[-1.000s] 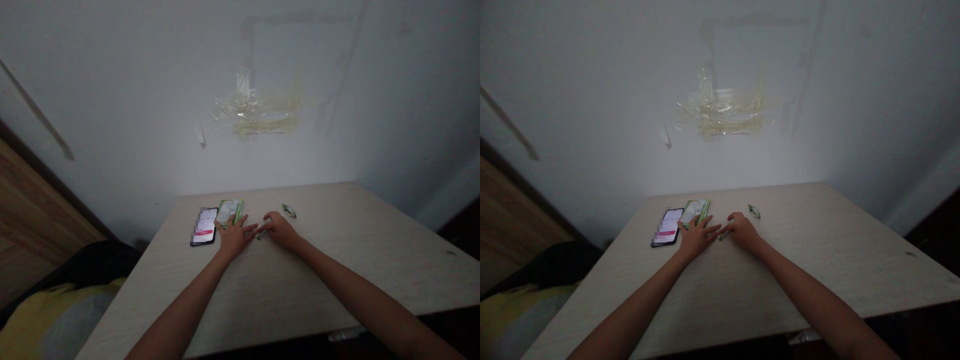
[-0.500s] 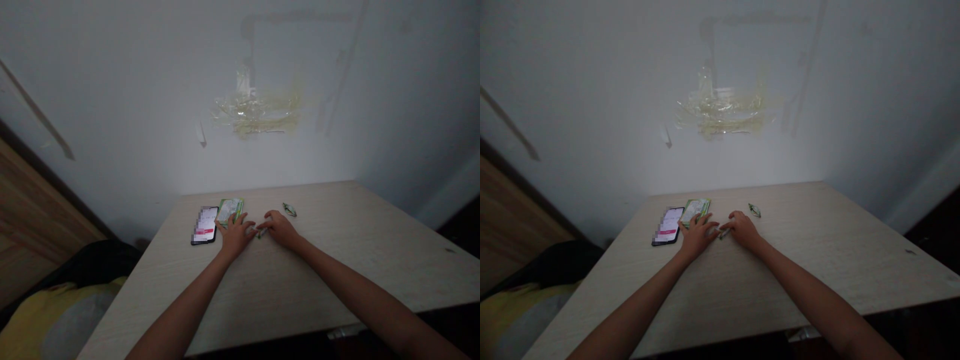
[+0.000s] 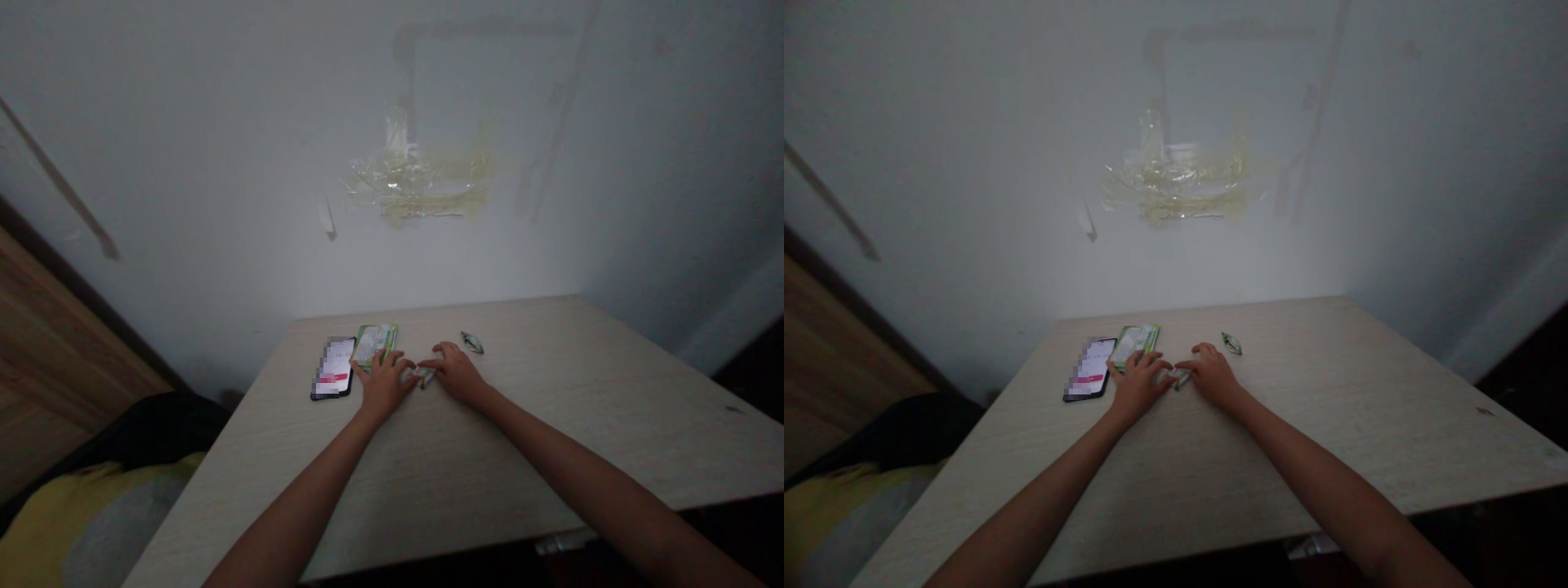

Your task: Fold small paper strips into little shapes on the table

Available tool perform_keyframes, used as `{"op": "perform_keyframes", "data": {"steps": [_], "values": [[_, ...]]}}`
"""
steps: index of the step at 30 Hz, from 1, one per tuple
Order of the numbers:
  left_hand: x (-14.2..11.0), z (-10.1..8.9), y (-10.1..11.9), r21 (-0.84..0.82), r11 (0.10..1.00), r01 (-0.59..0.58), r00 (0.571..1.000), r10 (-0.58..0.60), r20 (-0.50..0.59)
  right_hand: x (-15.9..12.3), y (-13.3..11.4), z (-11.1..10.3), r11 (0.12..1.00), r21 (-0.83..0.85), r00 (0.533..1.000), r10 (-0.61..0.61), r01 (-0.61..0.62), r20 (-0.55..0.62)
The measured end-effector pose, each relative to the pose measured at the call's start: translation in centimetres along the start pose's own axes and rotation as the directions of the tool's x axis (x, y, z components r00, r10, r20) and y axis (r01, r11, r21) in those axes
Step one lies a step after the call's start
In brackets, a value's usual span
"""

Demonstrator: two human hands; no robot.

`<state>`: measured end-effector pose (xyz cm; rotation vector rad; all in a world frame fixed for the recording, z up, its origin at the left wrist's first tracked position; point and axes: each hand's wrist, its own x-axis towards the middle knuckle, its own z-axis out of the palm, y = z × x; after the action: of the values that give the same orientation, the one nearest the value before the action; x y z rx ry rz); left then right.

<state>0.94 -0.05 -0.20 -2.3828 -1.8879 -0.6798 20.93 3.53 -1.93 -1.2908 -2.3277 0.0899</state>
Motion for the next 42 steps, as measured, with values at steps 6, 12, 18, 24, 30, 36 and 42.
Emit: {"op": "perform_keyframes", "data": {"steps": [6,12,18,24,30,36,42], "values": [[-0.1,0.2,-0.1,0.001,1.000,-0.008,1.000,0.008,-0.017,-0.1,0.8,0.7,0.999,0.036,1.000,-0.017,0.017,-0.024],[-0.3,0.0,0.0,-0.024,0.999,-0.030,0.999,0.029,-0.045,-0.3,1.8,0.8,0.974,0.192,0.983,-0.085,0.116,-0.165],[-0.3,0.0,0.0,-0.028,0.997,-0.071,0.997,0.070,-0.035,-0.3,1.9,0.6,0.951,0.228,0.964,-0.161,0.209,-0.212],[-0.3,0.1,0.1,-0.051,0.998,-0.033,0.999,0.033,-0.011,-0.2,2.0,0.7,0.958,0.235,0.976,-0.125,0.166,-0.178],[-0.3,0.0,0.2,-0.040,0.998,-0.045,0.999,0.045,-0.004,-0.3,1.8,0.5,0.956,0.253,0.982,-0.108,0.145,-0.155],[-0.3,-0.1,0.4,-0.024,0.999,-0.040,0.999,0.040,0.013,-0.1,2.2,0.7,0.951,0.301,0.994,-0.044,0.073,-0.104],[-0.3,0.2,0.4,-0.014,0.998,-0.062,0.998,0.062,0.009,0.4,2.8,1.1,0.927,0.375,0.994,0.052,-0.011,-0.100]]}}
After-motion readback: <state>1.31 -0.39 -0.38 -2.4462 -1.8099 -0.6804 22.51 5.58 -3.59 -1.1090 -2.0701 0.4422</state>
